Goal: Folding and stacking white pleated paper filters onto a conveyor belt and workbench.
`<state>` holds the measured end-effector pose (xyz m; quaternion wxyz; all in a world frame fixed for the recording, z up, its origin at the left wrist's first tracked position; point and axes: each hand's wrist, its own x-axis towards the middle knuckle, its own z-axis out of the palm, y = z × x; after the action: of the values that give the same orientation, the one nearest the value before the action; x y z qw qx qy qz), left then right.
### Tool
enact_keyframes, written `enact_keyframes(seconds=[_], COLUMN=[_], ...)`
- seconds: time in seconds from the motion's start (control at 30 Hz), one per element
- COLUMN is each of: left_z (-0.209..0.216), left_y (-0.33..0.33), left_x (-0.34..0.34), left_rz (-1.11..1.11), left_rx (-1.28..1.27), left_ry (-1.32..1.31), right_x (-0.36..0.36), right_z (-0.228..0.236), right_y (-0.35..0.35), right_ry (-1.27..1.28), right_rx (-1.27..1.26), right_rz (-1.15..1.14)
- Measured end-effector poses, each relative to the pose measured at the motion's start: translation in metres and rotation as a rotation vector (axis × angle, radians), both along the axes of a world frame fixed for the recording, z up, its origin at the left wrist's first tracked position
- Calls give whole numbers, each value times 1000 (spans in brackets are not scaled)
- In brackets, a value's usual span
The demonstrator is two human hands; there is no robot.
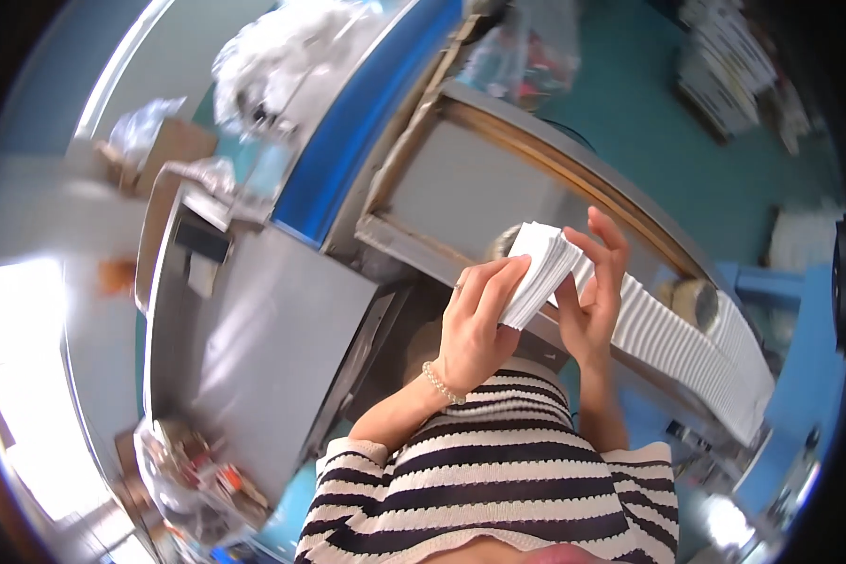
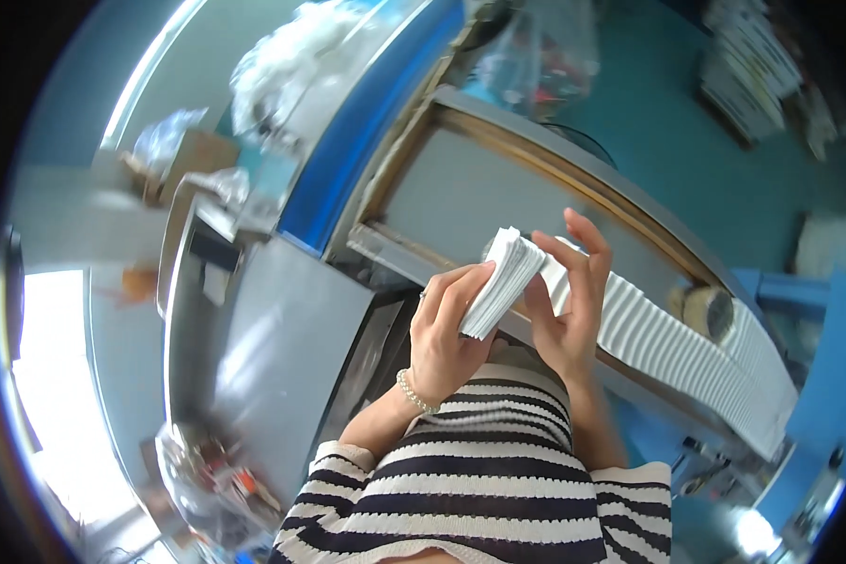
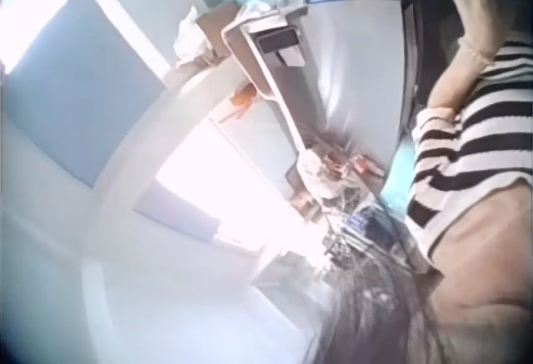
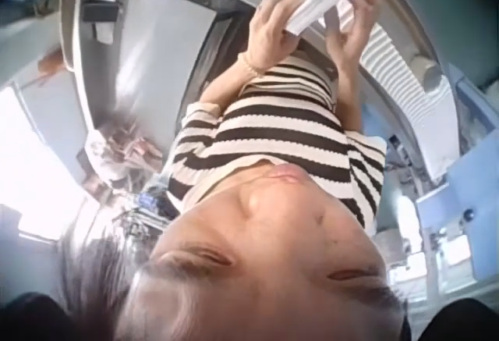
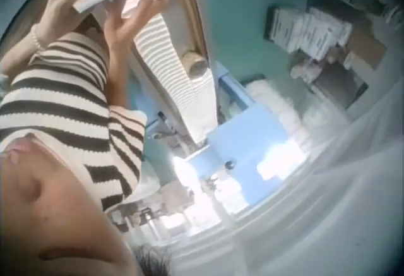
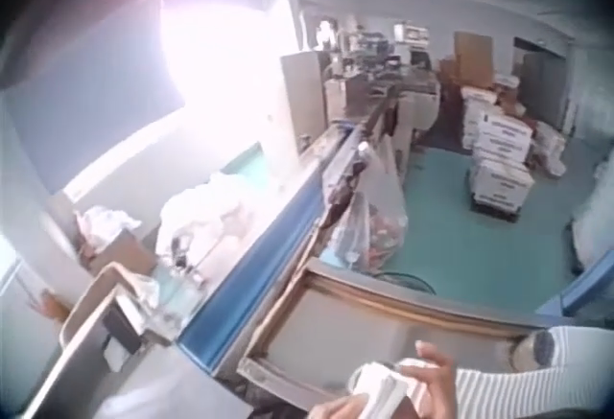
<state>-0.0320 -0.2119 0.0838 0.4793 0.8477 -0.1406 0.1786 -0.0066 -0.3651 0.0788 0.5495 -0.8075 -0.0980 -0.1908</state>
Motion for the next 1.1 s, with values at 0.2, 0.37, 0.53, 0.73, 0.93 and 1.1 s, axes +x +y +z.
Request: enact_keyframes(seconds=[0.2, 0.37, 0.53, 0.73, 0.93, 1.1], left_z=[-14, -21, -26, -46, -135, -154], left_y=[43, 83, 131, 190, 256, 304], left_x=[-36, -60, -74, -94, -147, -200], left_rz=[303, 465, 590, 452, 380, 899], left_rx=[-27, -41, -98, -1072, -2116, -1924], left_ry=[31, 35, 32, 322, 37, -11], right_x=[19, 19, 9, 6, -9, 28], right_z=[-10, -12, -14, -30, -64, -72], right_y=[57, 115, 177, 255, 348, 500], right_ry=[33, 72, 95, -294, 107, 236], right_rx=[31, 34, 34, -268, -173, 24], right_rz=[375, 565, 606, 730, 1028, 933])
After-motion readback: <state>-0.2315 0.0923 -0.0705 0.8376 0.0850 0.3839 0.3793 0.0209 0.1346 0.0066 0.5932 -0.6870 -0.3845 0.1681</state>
